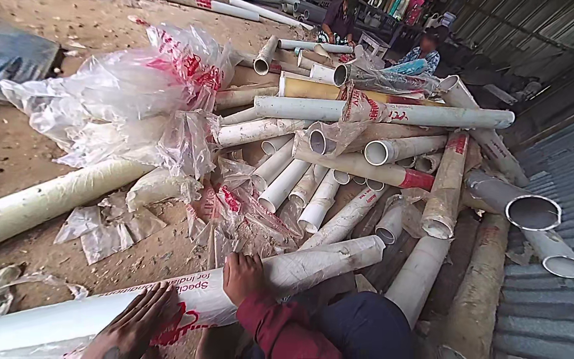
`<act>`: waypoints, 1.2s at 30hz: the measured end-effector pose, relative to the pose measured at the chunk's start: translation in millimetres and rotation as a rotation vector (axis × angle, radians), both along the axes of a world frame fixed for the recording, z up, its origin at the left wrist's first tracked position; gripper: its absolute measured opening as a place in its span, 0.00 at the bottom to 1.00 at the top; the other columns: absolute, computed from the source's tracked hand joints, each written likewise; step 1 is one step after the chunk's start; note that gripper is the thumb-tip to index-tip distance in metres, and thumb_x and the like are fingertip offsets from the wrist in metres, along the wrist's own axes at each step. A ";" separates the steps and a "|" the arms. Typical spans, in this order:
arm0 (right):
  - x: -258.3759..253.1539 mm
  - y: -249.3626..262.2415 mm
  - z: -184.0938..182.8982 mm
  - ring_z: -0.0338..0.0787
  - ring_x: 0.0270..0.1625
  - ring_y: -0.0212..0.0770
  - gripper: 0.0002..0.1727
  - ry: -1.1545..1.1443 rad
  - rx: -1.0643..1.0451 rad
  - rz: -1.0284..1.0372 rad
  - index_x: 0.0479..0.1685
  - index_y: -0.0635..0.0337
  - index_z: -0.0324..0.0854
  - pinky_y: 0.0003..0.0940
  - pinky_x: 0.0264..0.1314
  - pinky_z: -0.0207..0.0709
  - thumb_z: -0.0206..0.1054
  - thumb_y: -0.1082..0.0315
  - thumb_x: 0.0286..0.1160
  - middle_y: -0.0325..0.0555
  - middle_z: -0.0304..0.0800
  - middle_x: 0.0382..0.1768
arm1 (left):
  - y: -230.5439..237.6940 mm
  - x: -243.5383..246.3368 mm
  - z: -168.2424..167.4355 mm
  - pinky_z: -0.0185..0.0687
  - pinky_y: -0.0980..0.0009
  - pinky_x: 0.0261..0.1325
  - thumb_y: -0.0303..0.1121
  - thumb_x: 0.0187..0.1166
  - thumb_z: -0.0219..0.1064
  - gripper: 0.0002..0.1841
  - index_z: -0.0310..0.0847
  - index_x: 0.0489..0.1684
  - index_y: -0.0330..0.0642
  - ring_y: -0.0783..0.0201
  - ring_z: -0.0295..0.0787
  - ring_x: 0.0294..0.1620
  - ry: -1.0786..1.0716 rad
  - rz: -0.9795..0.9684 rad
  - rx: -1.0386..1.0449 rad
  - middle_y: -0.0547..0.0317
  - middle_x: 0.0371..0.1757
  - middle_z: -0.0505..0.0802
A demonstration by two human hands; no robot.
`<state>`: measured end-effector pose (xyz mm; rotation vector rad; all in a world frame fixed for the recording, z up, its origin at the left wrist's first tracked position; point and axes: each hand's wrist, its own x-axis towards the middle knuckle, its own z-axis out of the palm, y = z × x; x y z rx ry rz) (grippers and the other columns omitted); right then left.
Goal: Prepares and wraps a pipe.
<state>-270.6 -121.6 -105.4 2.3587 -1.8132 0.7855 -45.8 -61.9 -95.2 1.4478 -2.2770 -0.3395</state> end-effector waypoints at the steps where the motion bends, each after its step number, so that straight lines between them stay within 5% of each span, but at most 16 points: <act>1: 0.5 -0.6 0.4 0.96 0.33 0.49 0.12 0.000 0.014 0.001 0.39 0.64 0.92 0.47 0.38 0.86 0.64 0.67 0.72 0.51 0.96 0.32 | 1.0 0.4 -0.4 0.79 0.43 0.75 0.24 0.85 0.55 0.19 0.83 0.64 0.19 0.29 0.87 0.69 -0.006 -0.023 -0.032 0.27 0.66 0.89; 7: 0.8 -5.5 7.2 0.97 0.36 0.52 0.12 -0.025 0.106 -0.006 0.40 0.65 0.91 0.50 0.41 0.86 0.63 0.68 0.75 0.53 0.96 0.34 | 7.3 2.7 -1.5 0.84 0.46 0.69 0.25 0.85 0.56 0.18 0.85 0.62 0.20 0.31 0.90 0.65 0.060 -0.099 -0.068 0.29 0.64 0.91; 12: 2.3 -19.0 23.2 0.97 0.48 0.56 0.18 -0.019 0.401 -0.034 0.53 0.67 0.90 0.55 0.57 0.83 0.57 0.65 0.85 0.59 0.97 0.45 | 20.1 1.3 15.5 0.87 0.41 0.62 0.24 0.84 0.60 0.16 0.86 0.62 0.22 0.31 0.93 0.59 0.181 -0.092 0.032 0.30 0.61 0.93; 20: 4.3 -33.3 34.8 0.96 0.55 0.56 0.21 0.028 0.539 -0.070 0.62 0.64 0.87 0.55 0.63 0.81 0.51 0.63 0.90 0.58 0.96 0.53 | 21.2 11.6 7.8 0.83 0.47 0.72 0.30 0.80 0.63 0.17 0.90 0.55 0.24 0.34 0.91 0.66 0.255 -0.203 0.029 0.33 0.61 0.93; 26: 5.0 -27.7 20.1 0.97 0.45 0.57 0.17 0.010 0.301 -0.029 0.52 0.68 0.91 0.56 0.53 0.84 0.58 0.66 0.84 0.59 0.97 0.44 | 15.6 8.2 9.4 0.86 0.39 0.61 0.36 0.83 0.65 0.21 0.86 0.63 0.25 0.37 0.96 0.53 0.436 0.071 0.164 0.35 0.54 0.96; 32: 4.4 -24.3 6.0 0.97 0.37 0.54 0.14 0.010 0.114 -0.008 0.43 0.66 0.92 0.52 0.44 0.86 0.62 0.66 0.79 0.55 0.97 0.35 | 14.7 8.6 14.1 0.89 0.36 0.46 0.29 0.86 0.61 0.18 0.85 0.70 0.35 0.34 0.98 0.45 0.227 0.106 0.001 0.38 0.53 0.97; 34: 0.8 -26.4 6.1 0.97 0.35 0.54 0.14 0.004 0.061 -0.014 0.41 0.66 0.93 0.52 0.41 0.87 0.63 0.67 0.77 0.55 0.97 0.33 | 9.2 21.1 8.2 0.92 0.47 0.51 0.27 0.85 0.57 0.16 0.91 0.59 0.35 0.41 0.98 0.51 0.116 0.087 -0.198 0.43 0.55 0.97; 36: 2.4 -25.3 7.6 0.97 0.34 0.55 0.14 0.009 0.036 -0.010 0.42 0.67 0.93 0.53 0.39 0.87 0.62 0.68 0.77 0.56 0.97 0.33 | 5.5 39.6 -2.3 0.91 0.49 0.54 0.33 0.82 0.58 0.17 0.94 0.48 0.35 0.42 0.97 0.53 0.089 0.139 -0.329 0.46 0.54 0.98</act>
